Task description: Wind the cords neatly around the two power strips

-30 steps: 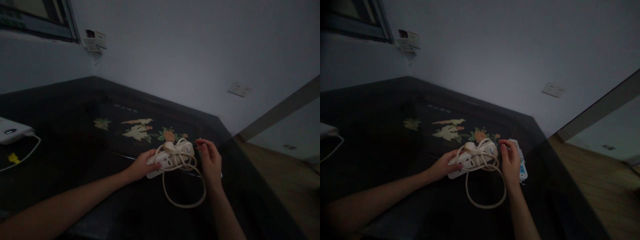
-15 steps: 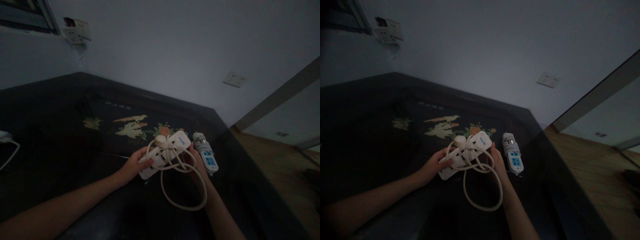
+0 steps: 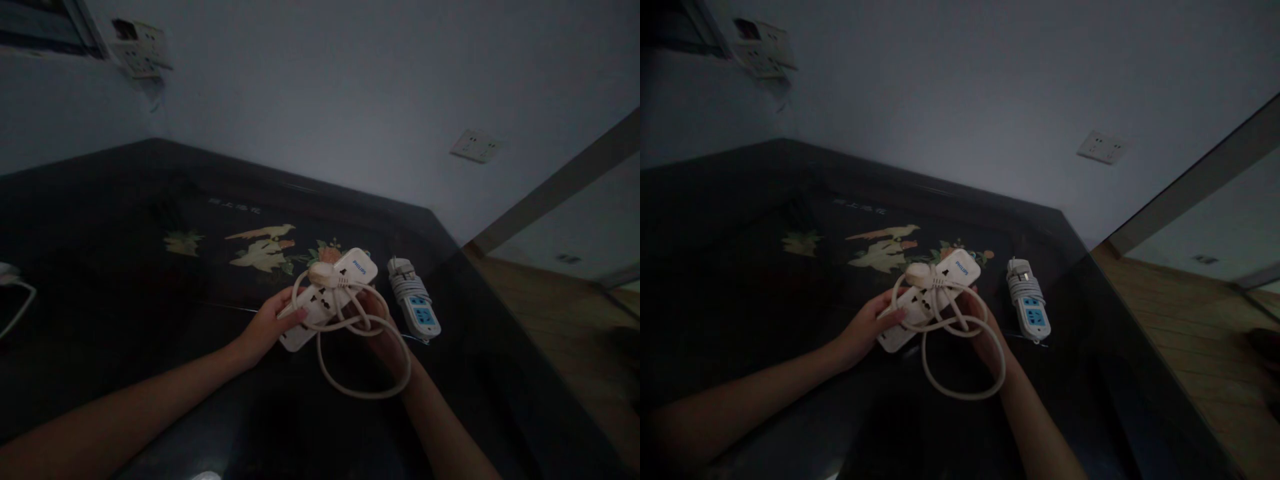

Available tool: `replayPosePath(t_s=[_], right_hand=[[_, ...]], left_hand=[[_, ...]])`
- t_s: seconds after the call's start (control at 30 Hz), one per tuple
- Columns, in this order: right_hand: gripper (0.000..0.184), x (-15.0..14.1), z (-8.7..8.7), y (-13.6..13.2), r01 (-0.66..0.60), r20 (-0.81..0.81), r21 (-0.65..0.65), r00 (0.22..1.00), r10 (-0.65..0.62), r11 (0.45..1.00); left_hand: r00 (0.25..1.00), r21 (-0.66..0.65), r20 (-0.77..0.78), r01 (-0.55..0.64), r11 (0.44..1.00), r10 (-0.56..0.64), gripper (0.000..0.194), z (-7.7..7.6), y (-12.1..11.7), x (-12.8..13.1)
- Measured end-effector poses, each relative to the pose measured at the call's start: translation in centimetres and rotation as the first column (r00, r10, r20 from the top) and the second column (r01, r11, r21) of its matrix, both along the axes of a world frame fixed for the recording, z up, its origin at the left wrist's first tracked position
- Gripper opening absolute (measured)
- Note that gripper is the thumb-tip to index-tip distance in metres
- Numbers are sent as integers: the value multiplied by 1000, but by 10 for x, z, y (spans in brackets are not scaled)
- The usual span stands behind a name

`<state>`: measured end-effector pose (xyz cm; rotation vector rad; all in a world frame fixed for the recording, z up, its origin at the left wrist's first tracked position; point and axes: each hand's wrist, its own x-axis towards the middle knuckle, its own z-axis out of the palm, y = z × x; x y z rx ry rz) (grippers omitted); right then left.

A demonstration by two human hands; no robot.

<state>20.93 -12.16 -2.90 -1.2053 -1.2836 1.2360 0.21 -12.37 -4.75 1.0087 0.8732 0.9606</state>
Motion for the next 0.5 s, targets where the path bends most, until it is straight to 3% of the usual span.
replayPosePath(t_s=[0.2,0.5], right_hand=[[45,0,9,1,-143,-159,-86,979,128,986],[31,9,-3,3,-73,-174,-106,983,54,992]], left_hand=[[996,-16,-4,-88,996,88,64,1,3,-3],[997,66,-76,-6,998,11,52,-2,8,-5]])
